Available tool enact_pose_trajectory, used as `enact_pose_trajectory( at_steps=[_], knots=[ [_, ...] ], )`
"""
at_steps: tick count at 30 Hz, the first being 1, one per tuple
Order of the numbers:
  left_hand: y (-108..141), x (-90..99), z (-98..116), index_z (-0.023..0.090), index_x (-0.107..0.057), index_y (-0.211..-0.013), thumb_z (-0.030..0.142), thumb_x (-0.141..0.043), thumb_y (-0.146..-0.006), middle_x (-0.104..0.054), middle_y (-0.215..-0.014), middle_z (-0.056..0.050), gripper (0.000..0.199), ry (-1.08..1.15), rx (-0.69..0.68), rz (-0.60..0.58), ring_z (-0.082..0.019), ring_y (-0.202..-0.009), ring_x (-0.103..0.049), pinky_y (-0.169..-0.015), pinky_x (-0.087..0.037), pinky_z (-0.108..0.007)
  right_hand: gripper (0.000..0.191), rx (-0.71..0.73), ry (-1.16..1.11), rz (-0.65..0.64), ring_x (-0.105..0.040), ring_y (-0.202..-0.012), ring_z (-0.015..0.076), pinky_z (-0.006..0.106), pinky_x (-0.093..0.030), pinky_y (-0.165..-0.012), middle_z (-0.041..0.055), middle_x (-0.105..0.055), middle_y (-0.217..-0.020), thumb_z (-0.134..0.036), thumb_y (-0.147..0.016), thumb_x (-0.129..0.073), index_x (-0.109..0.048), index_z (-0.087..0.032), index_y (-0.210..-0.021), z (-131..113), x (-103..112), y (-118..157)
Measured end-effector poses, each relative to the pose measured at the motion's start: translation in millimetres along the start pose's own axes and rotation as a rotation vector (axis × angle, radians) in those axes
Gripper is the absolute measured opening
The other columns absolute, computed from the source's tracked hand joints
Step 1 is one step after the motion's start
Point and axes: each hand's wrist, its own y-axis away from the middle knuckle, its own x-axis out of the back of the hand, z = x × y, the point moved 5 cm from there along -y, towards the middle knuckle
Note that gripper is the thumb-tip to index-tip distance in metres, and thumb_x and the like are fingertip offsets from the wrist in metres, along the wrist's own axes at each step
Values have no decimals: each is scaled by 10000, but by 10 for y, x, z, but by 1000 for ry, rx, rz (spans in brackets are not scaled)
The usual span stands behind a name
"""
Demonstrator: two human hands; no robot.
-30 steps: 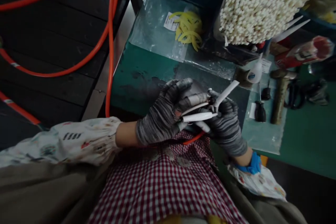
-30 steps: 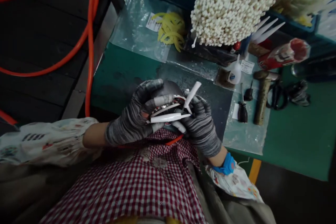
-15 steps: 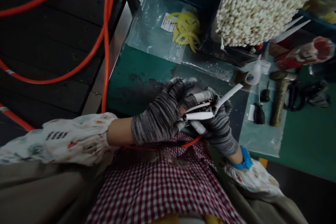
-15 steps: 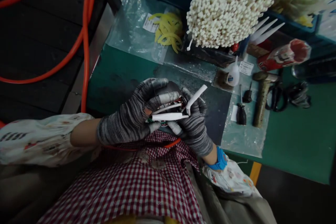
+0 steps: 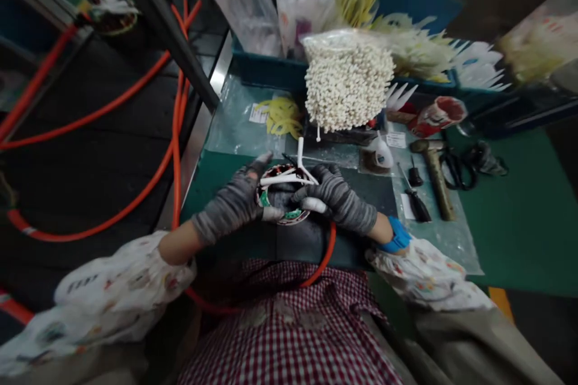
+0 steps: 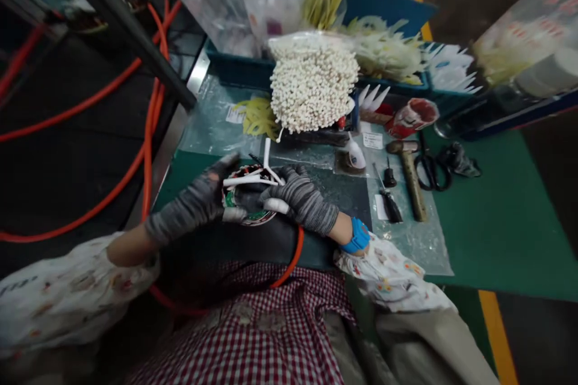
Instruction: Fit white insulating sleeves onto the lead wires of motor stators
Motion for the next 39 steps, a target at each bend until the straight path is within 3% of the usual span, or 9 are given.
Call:
enact_pose_trajectory(
  at_steps=[2,5,7,12,20,26,31,36,39],
  knots=[
    [113,86,116,187,-501,-1650,494,-925,-864,-623,-1616,-224,945,-228,-8,137,-464,-1464,-634,-1208,-581,-693,281,27,-89,49,-631,-1162,322,609,-514,-1120,103,-729,-1294,-430,-1117,-630,-874,-312,-1192,33,-45,-42],
    [201,10,434,308,-734,-1403,312,-673,-1063,-791,-1392,-86,346,-389,-181,-6,-367,-1280,-755,-1082,-662,-606,287,55,-254,213,-642,-1246,317,583,-528,-1151,95,-692,-1392,-471,-1113,-639,-875,-310,-1126,49,-49,35],
    [195,-31,642,280,-795,-1262,197,-558,-1091,-829,-1294,-68,304,-457,-325,-85,-321,-1215,-779,-1041,-672,-543,276,24,-254,380,-645,-1270,314,557,-554,-1138,94,-673,-1376,-496,-1094,-669,-868,-306,-1076,48,54,120],
    [238,-99,904,144,-804,-1167,329,-649,-1079,-845,-1162,-158,257,-650,-437,-19,-336,-1073,-801,-957,-668,-515,331,-173,383,809,-620,-1297,373,645,-521,-1178,127,-659,-1307,-545,-1047,-726,-800,-295,-1251,-74,546,92],
    [593,-120,932,130,-782,-1295,39,-538,-1051,-859,-1197,-131,358,-834,-500,116,-265,-1026,-826,-869,-644,-389,204,-125,407,723,-735,-1220,346,590,-608,-1088,108,-787,-1233,-471,-1081,-713,-811,-292,-1073,-172,697,-315],
    [535,-95,637,230,-751,-1241,88,-571,-1070,-844,-1185,-35,286,-630,-533,174,-218,-1132,-765,-1049,-608,-401,95,-186,-162,1034,-829,-845,264,447,-703,-753,24,-842,-972,-401,-1097,-716,-763,-343,-1038,-646,922,329],
    [619,-324,561,260,-654,-1330,184,-571,-1036,-785,-1386,-59,315,-494,-317,355,-262,-1392,-662,-1326,-412,-605,29,-316,-353,659,-816,-673,217,381,-701,-612,-11,-849,-888,-292,-1077,-736,-737,-312,-1098,-784,646,596],
    [480,-434,536,286,-646,-1127,356,-644,-1033,-813,-1214,-19,117,-395,-292,339,-262,-1225,-746,-1243,-519,-605,35,-331,-308,940,-815,-616,215,347,-696,-554,-9,-844,-813,-304,-1040,-803,-787,-321,-1014,-819,587,872],
    [391,-413,496,295,-653,-1057,363,-653,-1031,-815,-1085,-21,73,-351,-322,328,-252,-1095,-768,-1247,-511,-609,118,-379,-325,906,-806,-554,217,324,-689,-505,-13,-844,-743,-299,-1009,-837,-797,-304,-898,-904,587,872]
  ],
)
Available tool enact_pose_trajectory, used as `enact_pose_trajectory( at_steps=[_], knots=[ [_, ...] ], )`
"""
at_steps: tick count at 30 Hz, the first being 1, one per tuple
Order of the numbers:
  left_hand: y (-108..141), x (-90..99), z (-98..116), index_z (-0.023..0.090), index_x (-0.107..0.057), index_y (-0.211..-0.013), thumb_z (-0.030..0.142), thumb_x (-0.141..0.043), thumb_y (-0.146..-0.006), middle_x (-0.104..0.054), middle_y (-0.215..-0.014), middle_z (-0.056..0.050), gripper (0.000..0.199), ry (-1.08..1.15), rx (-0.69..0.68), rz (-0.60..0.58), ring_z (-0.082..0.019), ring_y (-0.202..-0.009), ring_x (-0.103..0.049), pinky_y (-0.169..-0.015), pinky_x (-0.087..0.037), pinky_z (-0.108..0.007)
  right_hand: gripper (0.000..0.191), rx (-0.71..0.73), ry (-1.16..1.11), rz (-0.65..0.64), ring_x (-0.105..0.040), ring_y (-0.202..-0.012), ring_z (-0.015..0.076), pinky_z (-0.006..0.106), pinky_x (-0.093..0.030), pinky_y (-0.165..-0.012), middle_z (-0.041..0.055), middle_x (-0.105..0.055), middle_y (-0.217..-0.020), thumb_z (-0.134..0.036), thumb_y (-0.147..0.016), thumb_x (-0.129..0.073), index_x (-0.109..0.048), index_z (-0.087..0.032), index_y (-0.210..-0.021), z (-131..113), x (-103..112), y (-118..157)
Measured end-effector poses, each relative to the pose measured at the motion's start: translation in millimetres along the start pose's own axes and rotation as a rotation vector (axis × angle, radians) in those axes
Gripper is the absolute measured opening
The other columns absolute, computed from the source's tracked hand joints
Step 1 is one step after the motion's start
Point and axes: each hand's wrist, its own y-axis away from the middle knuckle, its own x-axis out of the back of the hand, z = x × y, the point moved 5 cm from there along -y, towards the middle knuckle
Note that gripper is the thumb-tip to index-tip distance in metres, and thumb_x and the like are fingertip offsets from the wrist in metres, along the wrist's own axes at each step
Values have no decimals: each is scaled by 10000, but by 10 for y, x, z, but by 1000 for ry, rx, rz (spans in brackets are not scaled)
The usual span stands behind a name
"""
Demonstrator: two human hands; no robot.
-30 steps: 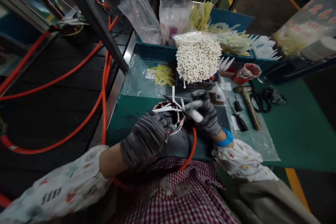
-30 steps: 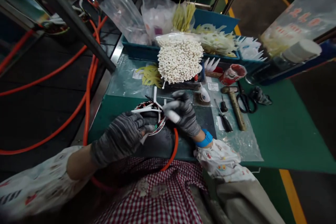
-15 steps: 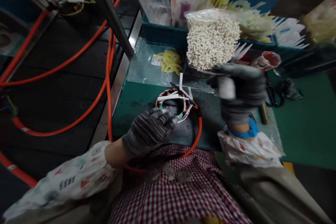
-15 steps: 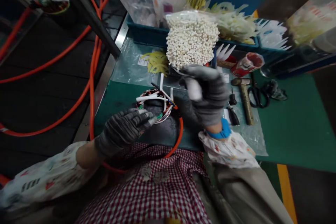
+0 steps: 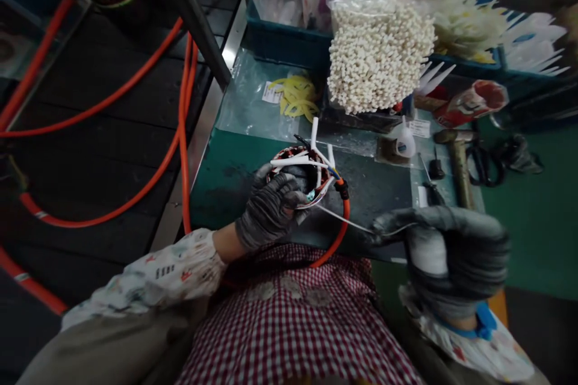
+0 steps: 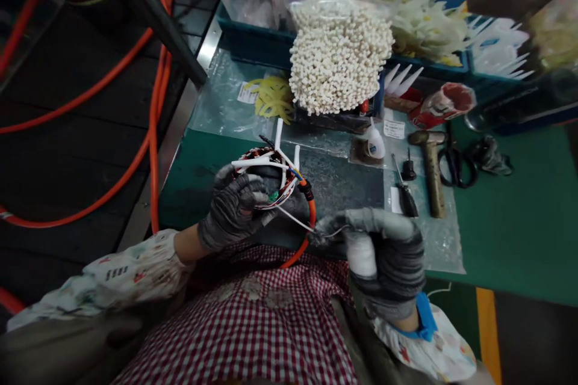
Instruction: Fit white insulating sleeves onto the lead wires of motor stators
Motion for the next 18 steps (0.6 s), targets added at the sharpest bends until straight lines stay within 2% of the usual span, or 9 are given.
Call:
enact_pose_trajectory(
  at_steps=[4,7,10,12,13,15,18],
  knots=[
    [-13,-7,-38,292,-676,-1043,413,-625,-1055,-804,-1042,-13,132,26,41,17,-273,-1082,-763,-1335,-362,-722,134,-27,-64,-77,-810,-557,221,343,-708,-516,-22,-851,-736,-272,-1041,-777,-809,-306,-915,-10,-73,77],
    [-3,-36,-30,280,-686,-1047,434,-648,-1038,-794,-1014,-2,159,65,21,17,-267,-1073,-761,-1325,-380,-710,149,-14,-100,-146,-828,-624,227,369,-728,-585,-9,-873,-825,-262,-1071,-715,-837,-336,-1029,106,-94,209],
    [6,-54,-57,283,-687,-1020,459,-657,-1035,-797,-1032,3,179,78,20,42,-259,-1075,-761,-1322,-397,-677,175,3,-40,-410,-833,-692,225,357,-720,-648,7,-876,-892,-325,-1081,-700,-843,-332,-1182,280,-238,329],
    [9,-51,-77,281,-696,-1009,464,-656,-1041,-803,-1052,-5,190,106,9,67,-257,-1085,-765,-1336,-390,-656,181,29,44,-561,-833,-733,221,336,-704,-682,13,-875,-920,-368,-1036,-770,-844,-303,-1188,402,-380,330],
    [7,-44,-86,279,-707,-1021,461,-663,-1039,-809,-1072,-13,188,124,2,77,-259,-1104,-768,-1347,-379,-650,181,58,105,-582,-834,-762,222,332,-696,-702,19,-875,-940,-392,-1020,-789,-847,-295,-1161,451,-446,290],
    [-5,-27,-97,284,-735,-1083,441,-697,-1018,-825,-1145,-23,174,159,-7,79,-268,-1169,-770,-1367,-349,-645,209,125,217,-531,-837,-843,238,351,-686,-762,40,-876,-997,-440,-1036,-752,-851,-291,-1145,506,-558,143],
    [-47,1,-96,292,-760,-1129,362,-728,-990,-837,-1242,-25,159,201,-10,33,-271,-1251,-766,-1375,-330,-644,331,194,450,-522,-830,-875,274,370,-651,-764,92,-874,-1023,-474,-1086,-668,-830,-249,-1267,509,-756,-93]
  ],
)
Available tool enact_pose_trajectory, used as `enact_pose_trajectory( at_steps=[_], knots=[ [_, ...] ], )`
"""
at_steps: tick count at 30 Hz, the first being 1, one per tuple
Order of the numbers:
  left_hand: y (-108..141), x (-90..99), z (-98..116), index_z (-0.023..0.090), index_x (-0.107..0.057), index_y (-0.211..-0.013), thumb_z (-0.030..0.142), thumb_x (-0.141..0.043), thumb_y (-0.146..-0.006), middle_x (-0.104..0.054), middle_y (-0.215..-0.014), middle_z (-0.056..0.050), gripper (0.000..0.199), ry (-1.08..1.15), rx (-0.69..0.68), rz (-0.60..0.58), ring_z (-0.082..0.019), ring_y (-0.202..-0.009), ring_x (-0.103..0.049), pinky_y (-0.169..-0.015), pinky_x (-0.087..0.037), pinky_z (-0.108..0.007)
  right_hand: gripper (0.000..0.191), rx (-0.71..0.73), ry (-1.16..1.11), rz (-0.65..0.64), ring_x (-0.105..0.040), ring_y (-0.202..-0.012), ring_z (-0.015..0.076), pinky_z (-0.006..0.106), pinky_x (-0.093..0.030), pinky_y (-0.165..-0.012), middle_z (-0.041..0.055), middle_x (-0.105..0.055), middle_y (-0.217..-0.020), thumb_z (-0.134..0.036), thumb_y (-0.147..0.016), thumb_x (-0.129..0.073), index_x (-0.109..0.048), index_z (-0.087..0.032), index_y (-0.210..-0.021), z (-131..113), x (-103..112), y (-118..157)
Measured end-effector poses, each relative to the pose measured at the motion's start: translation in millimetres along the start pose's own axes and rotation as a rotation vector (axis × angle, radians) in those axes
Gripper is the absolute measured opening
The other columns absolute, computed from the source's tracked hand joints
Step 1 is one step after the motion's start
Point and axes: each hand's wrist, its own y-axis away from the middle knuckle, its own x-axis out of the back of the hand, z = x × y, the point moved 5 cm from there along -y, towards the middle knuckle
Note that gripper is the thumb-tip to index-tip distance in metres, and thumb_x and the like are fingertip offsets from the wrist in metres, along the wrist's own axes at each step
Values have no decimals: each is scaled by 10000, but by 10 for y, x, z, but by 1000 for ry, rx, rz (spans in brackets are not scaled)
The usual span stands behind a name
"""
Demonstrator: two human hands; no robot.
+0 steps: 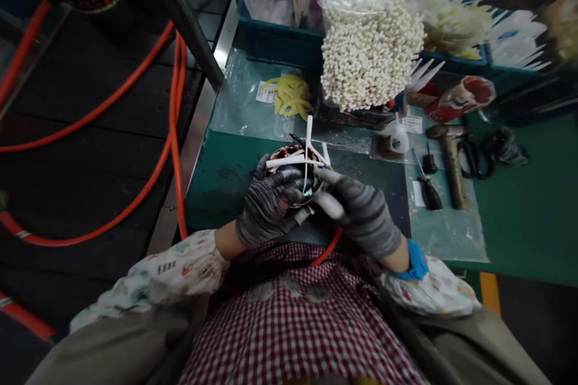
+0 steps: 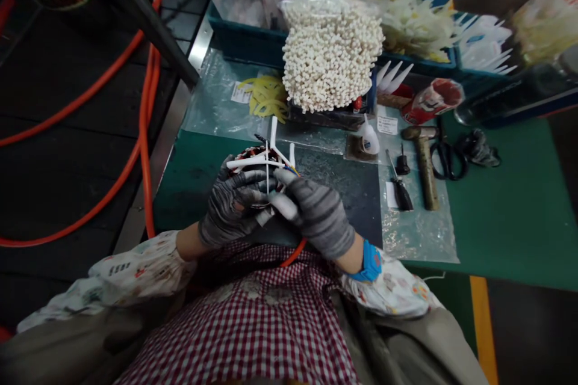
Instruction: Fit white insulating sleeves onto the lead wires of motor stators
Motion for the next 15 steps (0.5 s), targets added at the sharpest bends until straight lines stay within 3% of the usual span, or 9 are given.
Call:
enact_pose_trajectory(
  at_steps=[4,8,11,13,15],
  knots=[
    [-51,36,16,282,-782,-1073,353,-712,-1002,-849,-1227,-44,122,23,8,-7,-277,-1230,-783,-1355,-374,-645,244,25,171,-176,-772,-695,249,331,-549,-629,76,-833,-812,-422,-1065,-711,-848,-225,-1108,-86,-104,-273],
    [-39,9,5,267,-789,-1014,344,-737,-993,-850,-1223,-38,95,20,7,-16,-280,-1242,-780,-1382,-327,-657,224,-33,-301,-97,-811,-782,218,327,-633,-729,41,-870,-891,-406,-1068,-707,-853,-238,-1042,-88,-34,-310],
    [-25,-19,-17,291,-814,-1136,378,-731,-995,-836,-1269,-33,186,10,18,-59,-291,-1271,-764,-1394,-288,-679,261,-112,-644,-125,-852,-930,233,378,-701,-853,31,-899,-1031,-463,-1082,-710,-875,-262,-1082,-36,35,-251],
    [-29,-9,-16,298,-799,-1252,392,-719,-1004,-833,-1264,-36,276,6,-2,-62,-297,-1264,-762,-1387,-305,-678,221,-126,-738,-220,-858,-955,233,385,-714,-874,22,-901,-1053,-451,-1059,-758,-883,-273,-1092,-28,50,-215],
    [-42,11,-24,287,-798,-1198,384,-721,-1021,-840,-1215,-26,216,9,-4,-48,-279,-1224,-774,-1386,-324,-657,151,-135,-733,-232,-854,-907,221,359,-715,-830,20,-900,-1019,-386,-1010,-820,-882,-264,-1074,-3,68,-207]
  ],
)
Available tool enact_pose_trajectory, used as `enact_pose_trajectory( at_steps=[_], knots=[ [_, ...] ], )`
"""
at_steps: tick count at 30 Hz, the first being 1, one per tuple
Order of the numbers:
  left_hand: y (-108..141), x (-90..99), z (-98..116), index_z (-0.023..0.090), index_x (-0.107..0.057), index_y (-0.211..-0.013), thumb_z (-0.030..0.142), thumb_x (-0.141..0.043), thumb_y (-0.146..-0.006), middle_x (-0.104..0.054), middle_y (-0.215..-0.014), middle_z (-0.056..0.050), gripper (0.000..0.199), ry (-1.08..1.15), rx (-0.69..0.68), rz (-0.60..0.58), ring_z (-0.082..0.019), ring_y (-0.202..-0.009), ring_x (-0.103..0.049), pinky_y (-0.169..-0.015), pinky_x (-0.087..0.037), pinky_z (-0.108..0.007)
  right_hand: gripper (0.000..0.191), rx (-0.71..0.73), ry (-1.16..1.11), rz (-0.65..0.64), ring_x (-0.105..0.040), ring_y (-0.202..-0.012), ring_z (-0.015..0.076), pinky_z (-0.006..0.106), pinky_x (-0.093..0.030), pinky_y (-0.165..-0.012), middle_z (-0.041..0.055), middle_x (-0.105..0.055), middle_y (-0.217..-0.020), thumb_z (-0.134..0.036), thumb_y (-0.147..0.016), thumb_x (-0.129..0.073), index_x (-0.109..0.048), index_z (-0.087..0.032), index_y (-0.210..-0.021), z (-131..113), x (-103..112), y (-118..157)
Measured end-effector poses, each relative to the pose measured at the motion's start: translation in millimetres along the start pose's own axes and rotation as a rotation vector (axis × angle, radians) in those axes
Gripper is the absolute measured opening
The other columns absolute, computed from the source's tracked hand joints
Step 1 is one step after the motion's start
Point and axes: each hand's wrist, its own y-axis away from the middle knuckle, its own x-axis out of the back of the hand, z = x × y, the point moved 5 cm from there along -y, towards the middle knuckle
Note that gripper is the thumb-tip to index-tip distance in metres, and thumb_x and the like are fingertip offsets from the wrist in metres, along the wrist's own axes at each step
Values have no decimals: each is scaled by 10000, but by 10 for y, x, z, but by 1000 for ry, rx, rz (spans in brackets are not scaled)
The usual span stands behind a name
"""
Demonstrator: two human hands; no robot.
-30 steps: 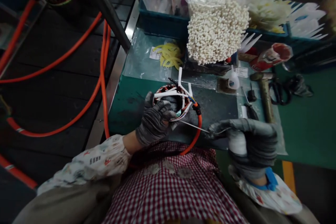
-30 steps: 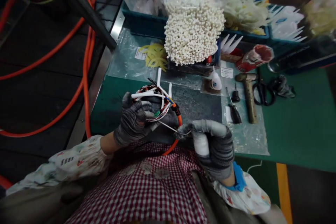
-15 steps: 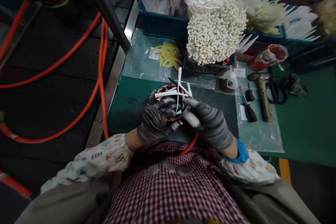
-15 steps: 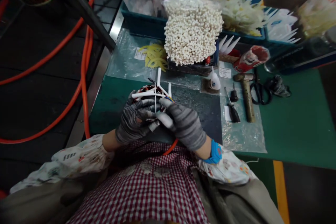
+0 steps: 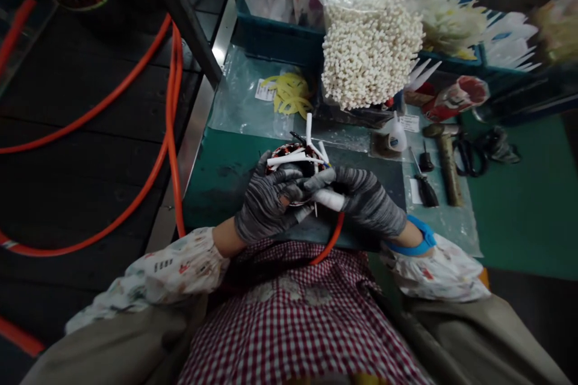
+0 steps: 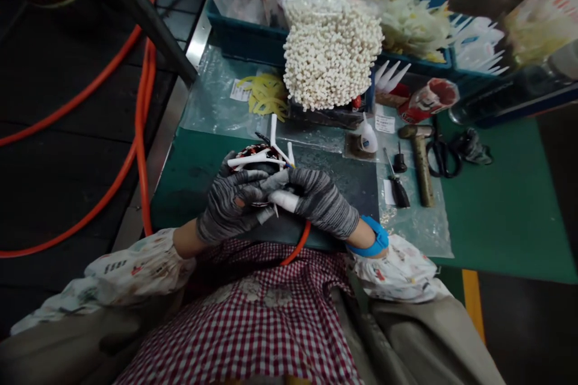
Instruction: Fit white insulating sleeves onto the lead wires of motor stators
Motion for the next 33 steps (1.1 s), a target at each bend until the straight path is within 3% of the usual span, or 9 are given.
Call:
enact_pose_trajectory(
  at_steps=[5,8,11,14,18,23,26,30,33],
  knots=[
    [-7,-14,-31,271,-776,-992,427,-736,-1032,-851,-1189,-27,166,42,-12,-21,-267,-1212,-777,-1406,-298,-654,87,47,110,145,-822,-806,200,326,-687,-736,25,-890,-948,-278,-950,-847,-872,-236,-1022,29,54,-46],
    [9,-26,-44,268,-768,-983,410,-743,-1025,-851,-1185,-21,151,45,-1,-15,-262,-1220,-778,-1414,-290,-648,91,55,113,115,-822,-798,204,328,-687,-739,25,-888,-951,-273,-971,-840,-873,-235,-1046,83,26,-41],
    [23,-18,-39,279,-765,-1074,418,-730,-1041,-851,-1158,13,147,31,0,33,-234,-1196,-786,-1430,-274,-609,124,167,112,39,-847,-869,215,332,-700,-795,32,-894,-1025,-300,-1015,-810,-883,-259,-1107,136,-9,39],
    [28,-42,-39,295,-754,-1243,432,-730,-1043,-846,-1215,17,244,47,-3,5,-232,-1230,-778,-1444,-226,-607,141,326,135,4,-857,-942,221,344,-708,-865,31,-897,-1083,-278,-1031,-788,-890,-294,-1128,143,-27,144],
    [20,-49,-66,276,-798,-1100,409,-793,-1008,-845,-1205,-4,162,14,27,-19,-256,-1217,-783,-1423,-278,-619,115,146,92,162,-852,-916,224,358,-712,-854,4,-900,-1025,-251,-1002,-831,-881,-296,-1096,150,31,121],
    [-2,-37,-56,270,-786,-981,406,-803,-1004,-858,-1133,-5,139,21,5,-27,-257,-1167,-798,-1417,-304,-626,87,26,83,202,-838,-877,212,345,-700,-825,8,-896,-989,-266,-979,-846,-876,-260,-1061,93,18,45],
    [-3,-24,-44,269,-788,-1021,412,-775,-1027,-857,-1107,-8,144,31,-6,4,-252,-1142,-804,-1420,-299,-632,117,79,118,146,-831,-852,204,343,-696,-815,23,-891,-990,-278,-1016,-810,-874,-256,-1111,134,9,76],
    [22,-33,-58,275,-776,-1249,455,-792,-1005,-856,-1203,-32,303,55,32,-13,-261,-1205,-795,-1435,-259,-627,180,215,135,-112,-841,-1060,230,382,-687,-973,50,-879,-1171,-358,-1051,-781,-863,-289,-1195,244,-86,141],
    [38,-48,-71,290,-775,-1227,442,-798,-994,-856,-1221,-23,279,62,59,-60,-255,-1231,-786,-1442,-241,-603,226,179,128,-90,-828,-1059,223,380,-679,-970,23,-871,-1152,-385,-1059,-786,-830,-321,-1272,337,-67,190]
  ],
)
